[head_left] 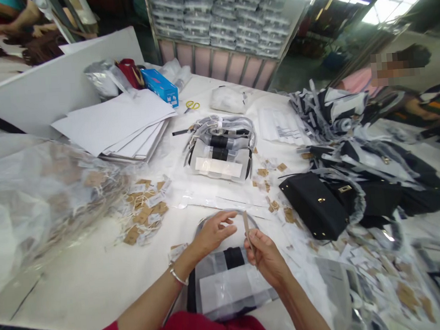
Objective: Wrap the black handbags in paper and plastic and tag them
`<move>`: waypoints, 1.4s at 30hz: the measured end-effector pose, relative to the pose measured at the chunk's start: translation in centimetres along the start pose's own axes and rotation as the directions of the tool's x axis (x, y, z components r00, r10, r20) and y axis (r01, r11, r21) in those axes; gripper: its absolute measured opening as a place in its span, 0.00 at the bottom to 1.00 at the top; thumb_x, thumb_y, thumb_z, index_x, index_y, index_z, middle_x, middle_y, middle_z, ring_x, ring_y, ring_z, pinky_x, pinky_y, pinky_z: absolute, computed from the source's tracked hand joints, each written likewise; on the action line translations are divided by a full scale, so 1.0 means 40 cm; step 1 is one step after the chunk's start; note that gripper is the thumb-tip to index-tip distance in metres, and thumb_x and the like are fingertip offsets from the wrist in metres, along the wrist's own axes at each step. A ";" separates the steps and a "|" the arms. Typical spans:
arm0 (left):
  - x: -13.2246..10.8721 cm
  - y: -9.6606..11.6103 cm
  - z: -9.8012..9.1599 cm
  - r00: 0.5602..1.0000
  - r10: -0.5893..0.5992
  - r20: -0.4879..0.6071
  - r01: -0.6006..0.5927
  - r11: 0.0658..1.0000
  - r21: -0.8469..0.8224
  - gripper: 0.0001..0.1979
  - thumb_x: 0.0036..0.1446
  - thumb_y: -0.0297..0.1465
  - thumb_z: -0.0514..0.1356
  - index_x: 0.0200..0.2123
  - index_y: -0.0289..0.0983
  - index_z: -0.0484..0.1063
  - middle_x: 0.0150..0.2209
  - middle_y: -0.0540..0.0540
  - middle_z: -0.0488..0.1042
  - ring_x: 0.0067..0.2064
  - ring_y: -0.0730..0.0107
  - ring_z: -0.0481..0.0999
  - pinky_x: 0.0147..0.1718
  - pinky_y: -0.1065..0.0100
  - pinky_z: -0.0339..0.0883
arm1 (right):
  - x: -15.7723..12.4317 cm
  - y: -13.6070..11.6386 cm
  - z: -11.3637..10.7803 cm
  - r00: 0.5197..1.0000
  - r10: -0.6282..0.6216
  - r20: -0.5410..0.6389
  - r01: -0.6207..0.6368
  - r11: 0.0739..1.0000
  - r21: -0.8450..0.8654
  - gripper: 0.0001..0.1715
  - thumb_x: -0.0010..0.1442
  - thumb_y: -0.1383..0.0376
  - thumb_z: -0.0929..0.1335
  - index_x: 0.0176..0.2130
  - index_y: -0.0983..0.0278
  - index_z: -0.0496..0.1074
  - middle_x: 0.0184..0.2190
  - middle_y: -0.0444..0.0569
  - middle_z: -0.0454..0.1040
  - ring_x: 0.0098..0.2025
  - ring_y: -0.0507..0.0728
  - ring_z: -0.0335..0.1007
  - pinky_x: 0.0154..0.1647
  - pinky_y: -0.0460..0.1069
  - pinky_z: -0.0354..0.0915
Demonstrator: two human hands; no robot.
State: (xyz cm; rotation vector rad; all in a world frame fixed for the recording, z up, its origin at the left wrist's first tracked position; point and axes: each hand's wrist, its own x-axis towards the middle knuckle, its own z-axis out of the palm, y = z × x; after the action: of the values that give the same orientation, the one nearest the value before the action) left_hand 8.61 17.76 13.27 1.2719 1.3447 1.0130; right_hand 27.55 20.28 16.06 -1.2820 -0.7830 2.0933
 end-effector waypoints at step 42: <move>-0.043 0.069 0.049 0.993 0.054 -0.108 -0.050 0.998 0.039 0.06 0.51 0.32 0.66 0.34 0.39 0.78 0.34 0.47 0.77 0.35 0.68 0.74 0.36 0.70 0.67 | -0.043 -0.075 0.018 0.994 -0.090 -0.057 0.079 0.983 -0.165 0.28 0.48 0.47 0.76 0.42 0.63 0.76 0.25 0.43 0.74 0.21 0.49 0.64 0.24 0.46 0.63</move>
State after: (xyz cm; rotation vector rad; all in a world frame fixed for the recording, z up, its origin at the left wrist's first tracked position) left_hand 10.94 16.21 15.84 1.3006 1.4250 1.1129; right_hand 28.02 20.95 19.50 -1.3699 -0.9791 1.9443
